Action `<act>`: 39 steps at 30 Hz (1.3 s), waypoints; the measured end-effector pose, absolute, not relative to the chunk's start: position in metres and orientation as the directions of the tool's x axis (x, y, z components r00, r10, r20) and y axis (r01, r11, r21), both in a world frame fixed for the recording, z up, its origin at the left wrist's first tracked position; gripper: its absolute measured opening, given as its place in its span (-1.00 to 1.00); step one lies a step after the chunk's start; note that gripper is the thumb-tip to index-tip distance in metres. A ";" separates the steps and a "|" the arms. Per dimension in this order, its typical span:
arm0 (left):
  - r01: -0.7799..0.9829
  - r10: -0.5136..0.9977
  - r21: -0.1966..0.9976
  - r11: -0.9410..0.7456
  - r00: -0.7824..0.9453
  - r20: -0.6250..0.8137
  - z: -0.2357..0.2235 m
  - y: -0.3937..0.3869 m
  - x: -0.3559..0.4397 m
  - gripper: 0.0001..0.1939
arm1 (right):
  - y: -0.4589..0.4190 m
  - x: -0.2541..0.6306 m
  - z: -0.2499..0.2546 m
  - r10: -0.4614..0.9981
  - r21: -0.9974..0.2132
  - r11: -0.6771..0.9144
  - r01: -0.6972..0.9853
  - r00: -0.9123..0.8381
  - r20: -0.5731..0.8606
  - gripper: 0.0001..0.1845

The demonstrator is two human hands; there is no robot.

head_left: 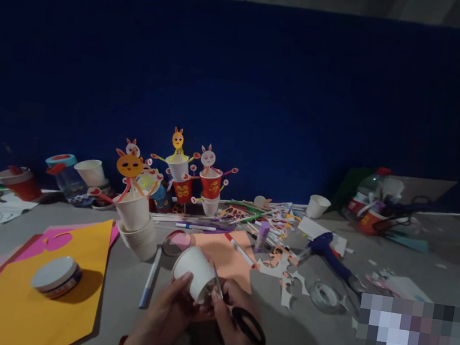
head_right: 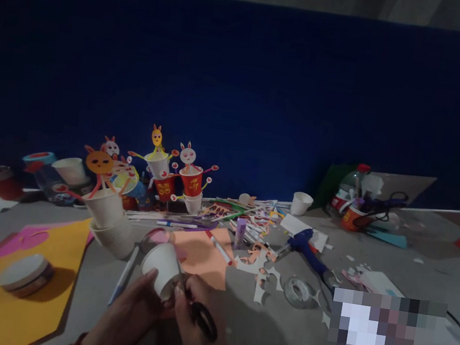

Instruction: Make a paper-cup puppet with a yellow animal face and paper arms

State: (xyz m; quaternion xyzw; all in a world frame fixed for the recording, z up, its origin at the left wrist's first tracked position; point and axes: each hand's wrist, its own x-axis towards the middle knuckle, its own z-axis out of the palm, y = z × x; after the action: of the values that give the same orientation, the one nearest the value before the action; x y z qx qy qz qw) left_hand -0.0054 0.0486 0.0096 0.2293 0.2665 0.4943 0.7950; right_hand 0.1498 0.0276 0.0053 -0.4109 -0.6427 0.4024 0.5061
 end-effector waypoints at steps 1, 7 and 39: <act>-0.673 0.910 0.621 0.402 0.368 -0.190 0.009 0.049 -0.005 -0.78 | 0.028 0.150 0.005 0.946 -0.946 0.309 0.099 -0.138 0.294 -0.66; -0.740 0.926 0.557 0.376 0.329 -0.188 0.009 0.048 -0.002 -0.84 | 0.029 0.151 -0.002 0.941 -0.934 0.330 0.137 -0.120 0.315 -0.66; -0.675 0.899 0.597 0.434 0.280 -0.337 0.007 0.049 -0.003 -0.70 | 0.036 0.158 0.000 0.780 -0.663 0.622 0.418 -0.253 0.573 -0.79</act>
State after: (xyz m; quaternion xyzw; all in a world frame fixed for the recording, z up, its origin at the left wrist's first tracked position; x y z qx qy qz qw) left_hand -0.0026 0.0489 0.0069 0.1716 0.3262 0.5034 0.7815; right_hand 0.1578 0.0363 0.0002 -0.3901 -0.7676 0.1924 0.4707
